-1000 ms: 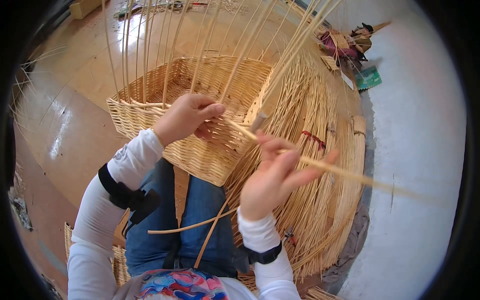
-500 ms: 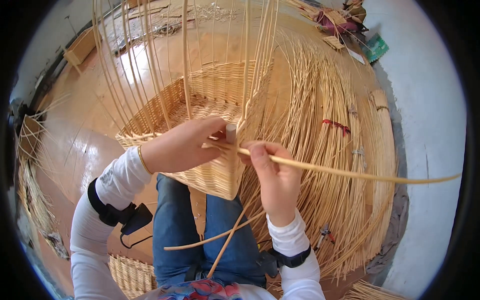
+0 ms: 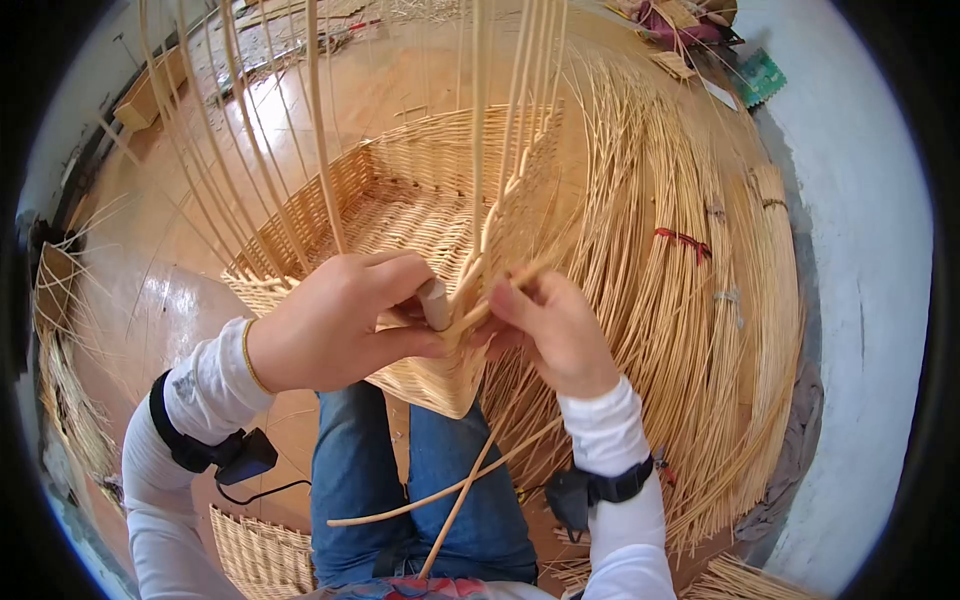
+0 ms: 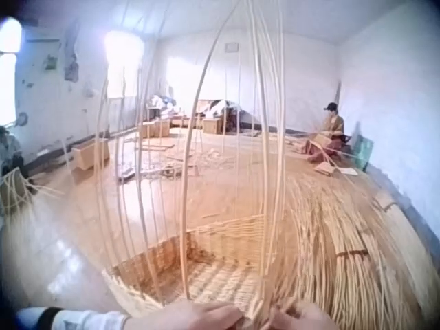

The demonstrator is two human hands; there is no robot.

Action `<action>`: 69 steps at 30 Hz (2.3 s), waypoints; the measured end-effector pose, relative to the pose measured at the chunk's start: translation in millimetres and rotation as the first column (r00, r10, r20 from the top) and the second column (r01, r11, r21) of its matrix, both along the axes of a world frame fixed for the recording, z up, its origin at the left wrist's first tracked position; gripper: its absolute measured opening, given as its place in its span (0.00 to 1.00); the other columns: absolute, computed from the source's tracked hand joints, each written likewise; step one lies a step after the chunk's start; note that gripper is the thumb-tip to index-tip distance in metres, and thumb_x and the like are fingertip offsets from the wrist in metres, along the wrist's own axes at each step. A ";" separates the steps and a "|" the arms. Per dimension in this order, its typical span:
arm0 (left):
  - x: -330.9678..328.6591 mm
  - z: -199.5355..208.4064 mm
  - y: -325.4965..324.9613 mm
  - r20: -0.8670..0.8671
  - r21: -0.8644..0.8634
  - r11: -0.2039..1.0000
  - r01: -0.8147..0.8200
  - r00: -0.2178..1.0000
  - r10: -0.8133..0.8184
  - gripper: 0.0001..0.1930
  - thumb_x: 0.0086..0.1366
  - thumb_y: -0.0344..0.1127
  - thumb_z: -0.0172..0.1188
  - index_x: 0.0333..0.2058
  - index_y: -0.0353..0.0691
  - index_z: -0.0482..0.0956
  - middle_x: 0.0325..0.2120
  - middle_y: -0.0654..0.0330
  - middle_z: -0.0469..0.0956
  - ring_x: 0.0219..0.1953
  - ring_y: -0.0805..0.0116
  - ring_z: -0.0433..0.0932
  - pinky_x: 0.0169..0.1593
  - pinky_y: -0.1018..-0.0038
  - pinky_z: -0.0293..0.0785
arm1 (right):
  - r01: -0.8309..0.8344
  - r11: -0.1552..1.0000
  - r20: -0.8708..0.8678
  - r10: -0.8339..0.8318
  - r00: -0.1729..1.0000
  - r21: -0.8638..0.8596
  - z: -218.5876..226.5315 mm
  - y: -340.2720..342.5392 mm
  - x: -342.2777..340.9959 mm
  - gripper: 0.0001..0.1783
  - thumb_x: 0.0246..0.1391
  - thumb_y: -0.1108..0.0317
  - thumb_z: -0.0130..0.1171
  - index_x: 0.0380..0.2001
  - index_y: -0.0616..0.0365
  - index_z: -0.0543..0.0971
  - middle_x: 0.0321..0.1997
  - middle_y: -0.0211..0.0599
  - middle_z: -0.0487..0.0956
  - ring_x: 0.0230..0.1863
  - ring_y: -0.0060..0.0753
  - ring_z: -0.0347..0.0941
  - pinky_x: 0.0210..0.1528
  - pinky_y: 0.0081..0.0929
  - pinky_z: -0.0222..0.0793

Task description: Weaving a large wicker basket using long wooden strands.

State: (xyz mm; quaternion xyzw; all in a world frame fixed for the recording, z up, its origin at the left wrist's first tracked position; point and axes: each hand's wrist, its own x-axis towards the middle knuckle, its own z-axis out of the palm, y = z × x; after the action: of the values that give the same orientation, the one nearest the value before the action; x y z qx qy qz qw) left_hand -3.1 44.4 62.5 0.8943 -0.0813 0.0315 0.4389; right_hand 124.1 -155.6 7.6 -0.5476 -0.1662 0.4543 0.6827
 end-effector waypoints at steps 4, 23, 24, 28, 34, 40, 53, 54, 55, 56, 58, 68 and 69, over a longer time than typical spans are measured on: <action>-7.9 2.8 15.3 -0.011 0.003 1.000 -0.023 1.000 0.023 0.14 0.56 0.33 0.69 0.32 0.32 0.72 0.28 0.51 0.76 0.32 0.53 0.80 0.37 0.66 0.75 | -0.059 0.991 0.238 0.086 0.967 -0.117 2.0 35.6 2.7 0.20 0.59 0.49 0.61 0.29 0.57 0.75 0.21 0.29 0.78 0.21 0.19 0.74 0.23 0.15 0.65; -190.7 -38.5 15.1 -0.180 -0.325 0.629 -0.706 0.699 0.692 0.16 0.59 0.38 0.66 0.26 0.40 0.67 0.21 0.61 0.69 0.25 0.65 0.68 0.31 0.69 0.66 | 0.015 0.998 0.114 -0.021 0.993 0.055 -14.4 81.1 -130.7 0.09 0.65 0.65 0.52 0.45 0.55 0.68 0.24 0.26 0.69 0.23 0.20 0.67 0.24 0.19 0.64; -188.4 -36.5 16.5 -0.170 -0.294 0.638 -0.712 0.695 0.698 0.17 0.58 0.40 0.66 0.26 0.40 0.66 0.19 0.61 0.68 0.24 0.65 0.67 0.30 0.68 0.65 | 0.055 0.996 0.085 -0.061 0.995 0.075 -8.3 78.3 -117.5 0.13 0.65 0.66 0.53 0.49 0.53 0.65 0.26 0.26 0.69 0.23 0.20 0.69 0.24 0.19 0.66; -184.9 -36.5 11.8 -0.124 -0.256 0.619 -0.742 0.661 0.740 0.19 0.57 0.45 0.66 0.27 0.39 0.65 0.18 0.59 0.65 0.23 0.65 0.65 0.29 0.67 0.63 | 0.065 0.990 0.126 -0.080 0.989 0.123 20.6 70.0 -95.0 0.17 0.64 0.69 0.53 0.53 0.50 0.62 0.33 0.30 0.73 0.24 0.20 0.70 0.25 0.18 0.69; -185.4 -45.2 -4.9 0.029 -0.264 0.564 -0.782 0.579 0.815 0.18 0.58 0.43 0.64 0.28 0.38 0.65 0.18 0.51 0.68 0.23 0.51 0.68 0.29 0.60 0.63 | -0.246 0.968 0.905 0.069 0.420 0.040 88.0 90.3 -114.9 0.32 0.61 0.76 0.53 0.65 0.48 0.55 0.53 0.39 0.71 0.36 0.22 0.72 0.33 0.19 0.72; -183.5 -62.0 -12.5 0.215 -0.269 0.461 -0.846 0.414 0.885 0.17 0.60 0.43 0.62 0.28 0.35 0.67 0.21 0.48 0.70 0.27 0.46 0.71 0.31 0.57 0.64 | -0.267 0.958 0.994 0.099 -0.040 -0.106 110.6 148.9 -134.1 0.44 0.53 0.77 0.60 0.70 0.52 0.51 0.65 0.48 0.64 0.52 0.41 0.69 0.49 0.36 0.68; -193.3 -71.1 -1.3 0.132 -0.249 0.420 -0.873 0.399 0.908 0.17 0.60 0.45 0.61 0.25 0.37 0.71 0.21 0.48 0.70 0.25 0.52 0.70 0.30 0.59 0.65 | -0.144 0.933 0.357 0.018 0.934 0.329 173.3 228.6 -146.4 0.29 0.67 0.65 0.44 0.70 0.47 0.56 0.32 0.22 0.68 0.31 0.17 0.66 0.34 0.19 0.68; -193.5 -75.2 0.2 0.103 -0.217 0.436 -0.873 0.424 0.900 0.17 0.60 0.45 0.62 0.23 0.37 0.72 0.18 0.50 0.70 0.23 0.55 0.70 0.27 0.60 0.64 | -0.165 0.955 0.484 0.026 0.875 0.247 179.0 225.9 -138.4 0.30 0.64 0.69 0.47 0.69 0.49 0.58 0.30 0.22 0.67 0.29 0.16 0.65 0.33 0.17 0.67; -189.2 -78.1 0.3 0.008 -0.283 0.411 -0.867 0.426 0.905 0.18 0.59 0.46 0.63 0.23 0.36 0.72 0.17 0.52 0.70 0.19 0.61 0.71 0.23 0.63 0.65 | -0.142 0.973 0.455 0.043 0.889 0.184 180.2 226.5 -130.3 0.28 0.61 0.71 0.49 0.65 0.51 0.62 0.31 0.22 0.67 0.29 0.17 0.65 0.33 0.18 0.67; -188.4 -81.5 -0.2 0.098 -0.238 0.409 -0.881 0.398 0.912 0.16 0.59 0.43 0.60 0.22 0.36 0.71 0.16 0.49 0.70 0.20 0.53 0.71 0.26 0.59 0.65 | -0.290 0.937 0.511 0.156 0.845 0.193 179.9 222.8 -117.0 0.22 0.61 0.72 0.50 0.59 0.52 0.66 0.33 0.23 0.68 0.30 0.18 0.66 0.33 0.18 0.68; -182.2 -83.2 -2.6 -0.014 -0.437 0.337 -0.834 0.382 0.924 0.15 0.57 0.37 0.67 0.22 0.36 0.71 0.14 0.54 0.69 0.17 0.63 0.70 0.23 0.66 0.66 | -0.348 0.897 0.666 0.086 0.741 0.272 157.5 207.3 -94.8 0.15 0.65 0.71 0.48 0.54 0.52 0.65 0.31 0.29 0.72 0.29 0.22 0.71 0.34 0.21 0.72; -184.4 -62.3 -6.2 -0.075 -0.425 0.381 -0.821 0.451 0.889 0.11 0.61 0.31 0.65 0.28 0.34 0.71 0.16 0.71 0.62 0.20 0.81 0.59 0.24 0.79 0.61 | 0.404 0.767 0.097 -0.512 0.854 0.498 -8.4 70.0 -86.6 0.13 0.69 0.69 0.43 0.54 0.49 0.58 0.29 0.33 0.71 0.30 0.27 0.73 0.41 0.37 0.80; -184.4 -61.4 -6.7 -0.081 -0.417 0.374 -0.828 0.444 0.892 0.11 0.61 0.31 0.65 0.28 0.34 0.71 0.16 0.70 0.62 0.20 0.81 0.60 0.24 0.79 0.61 | 0.457 0.725 0.029 -0.548 0.836 0.515 -11.7 60.7 -93.5 0.14 0.69 0.69 0.42 0.55 0.49 0.57 0.30 0.33 0.71 0.31 0.27 0.73 0.43 0.38 0.80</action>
State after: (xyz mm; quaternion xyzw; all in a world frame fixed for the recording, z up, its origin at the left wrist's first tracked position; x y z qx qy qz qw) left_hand -187.5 37.6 1.1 0.6887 0.3707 0.3418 0.5210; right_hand 30.6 -94.8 -4.1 -0.4200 -0.1808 0.1433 0.8777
